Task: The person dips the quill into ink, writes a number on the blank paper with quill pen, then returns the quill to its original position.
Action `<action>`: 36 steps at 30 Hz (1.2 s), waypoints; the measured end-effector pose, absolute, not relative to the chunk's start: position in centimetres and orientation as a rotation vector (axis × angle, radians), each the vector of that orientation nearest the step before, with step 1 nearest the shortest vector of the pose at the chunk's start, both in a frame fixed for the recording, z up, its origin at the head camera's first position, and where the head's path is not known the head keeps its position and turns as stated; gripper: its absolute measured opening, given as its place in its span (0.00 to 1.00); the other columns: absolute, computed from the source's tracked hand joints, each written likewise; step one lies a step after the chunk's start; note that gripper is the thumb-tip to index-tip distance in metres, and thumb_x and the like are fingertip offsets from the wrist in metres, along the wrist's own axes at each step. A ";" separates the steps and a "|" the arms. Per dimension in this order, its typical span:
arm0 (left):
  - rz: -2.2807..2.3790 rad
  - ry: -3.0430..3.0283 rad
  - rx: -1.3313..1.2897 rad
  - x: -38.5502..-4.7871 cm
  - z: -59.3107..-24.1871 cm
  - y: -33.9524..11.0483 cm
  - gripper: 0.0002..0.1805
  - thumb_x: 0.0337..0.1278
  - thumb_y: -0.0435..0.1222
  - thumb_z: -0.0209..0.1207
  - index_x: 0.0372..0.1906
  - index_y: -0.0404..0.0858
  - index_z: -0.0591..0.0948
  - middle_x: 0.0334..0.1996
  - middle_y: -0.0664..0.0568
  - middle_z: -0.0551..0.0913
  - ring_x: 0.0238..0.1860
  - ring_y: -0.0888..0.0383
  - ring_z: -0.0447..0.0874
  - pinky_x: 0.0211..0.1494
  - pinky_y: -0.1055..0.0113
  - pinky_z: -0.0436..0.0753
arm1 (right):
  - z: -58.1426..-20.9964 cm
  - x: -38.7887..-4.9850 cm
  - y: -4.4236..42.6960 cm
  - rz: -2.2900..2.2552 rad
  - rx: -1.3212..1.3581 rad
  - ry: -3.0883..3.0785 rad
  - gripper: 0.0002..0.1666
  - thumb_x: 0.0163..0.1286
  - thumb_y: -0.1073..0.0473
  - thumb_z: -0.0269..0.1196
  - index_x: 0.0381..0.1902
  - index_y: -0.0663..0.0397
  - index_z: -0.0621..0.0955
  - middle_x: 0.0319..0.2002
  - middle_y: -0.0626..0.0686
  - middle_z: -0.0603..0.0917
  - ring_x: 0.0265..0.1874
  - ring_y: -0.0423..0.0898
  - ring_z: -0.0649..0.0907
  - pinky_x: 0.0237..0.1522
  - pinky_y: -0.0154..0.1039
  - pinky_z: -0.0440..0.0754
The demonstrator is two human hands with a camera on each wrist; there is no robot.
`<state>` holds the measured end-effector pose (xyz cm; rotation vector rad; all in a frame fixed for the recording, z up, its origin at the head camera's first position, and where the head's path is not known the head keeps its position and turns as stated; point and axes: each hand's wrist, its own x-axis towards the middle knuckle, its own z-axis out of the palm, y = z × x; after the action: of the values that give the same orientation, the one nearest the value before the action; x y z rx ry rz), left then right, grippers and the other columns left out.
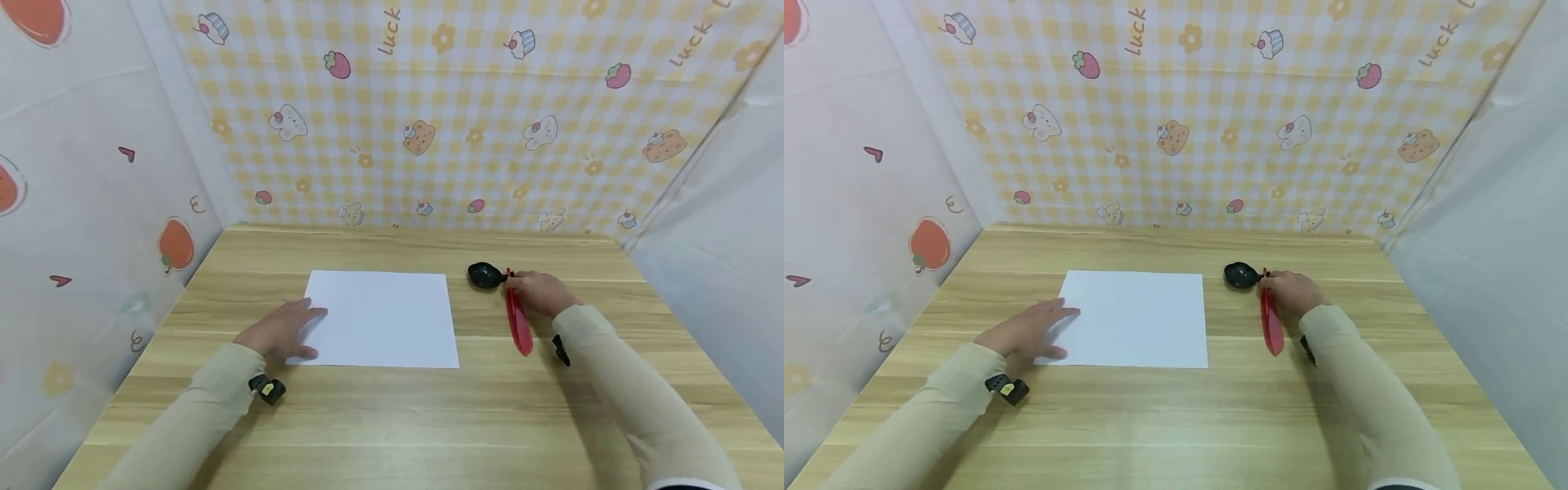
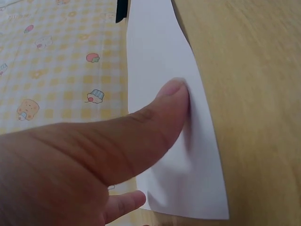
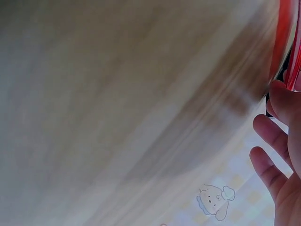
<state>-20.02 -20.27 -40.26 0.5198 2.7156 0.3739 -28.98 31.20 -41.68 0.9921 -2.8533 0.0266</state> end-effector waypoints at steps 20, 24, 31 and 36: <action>0.358 2.697 0.533 -20.0 -40.3 -20.3 0.42 0.51 0.46 0.69 0.71 0.40 0.67 0.72 0.32 0.55 0.71 0.33 0.50 0.68 0.38 0.56 | -40.8 -27.6 31.5 0.187 0.956 -2.804 0.13 0.57 0.72 0.69 0.36 0.52 0.81 0.31 0.53 0.85 0.30 0.52 0.85 0.31 0.48 0.84; 0.357 2.695 0.539 -20.0 -40.3 -20.2 0.43 0.52 0.47 0.69 0.71 0.40 0.66 0.72 0.32 0.54 0.71 0.33 0.50 0.68 0.38 0.56 | -41.2 -27.5 31.8 0.311 0.902 -2.825 0.13 0.60 0.73 0.67 0.39 0.53 0.81 0.33 0.55 0.85 0.30 0.53 0.85 0.31 0.49 0.83; 0.368 2.697 0.549 -19.8 -40.1 -20.2 0.43 0.52 0.46 0.69 0.71 0.39 0.66 0.72 0.31 0.54 0.71 0.32 0.50 0.69 0.38 0.56 | -41.4 -27.2 32.0 0.490 0.856 -2.817 0.11 0.62 0.74 0.64 0.42 0.59 0.81 0.36 0.55 0.86 0.32 0.51 0.84 0.35 0.49 0.83; 0.388 2.692 0.544 -19.9 -40.1 -20.2 0.42 0.52 0.46 0.69 0.71 0.39 0.66 0.72 0.31 0.54 0.71 0.32 0.49 0.68 0.37 0.56 | -41.5 -26.9 31.8 0.589 0.809 -2.804 0.11 0.63 0.75 0.62 0.42 0.60 0.80 0.37 0.57 0.85 0.34 0.54 0.85 0.38 0.51 0.83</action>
<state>-19.86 -20.21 -40.13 0.5440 2.6923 0.3884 -26.87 31.80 -41.46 0.8086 -2.8044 0.5886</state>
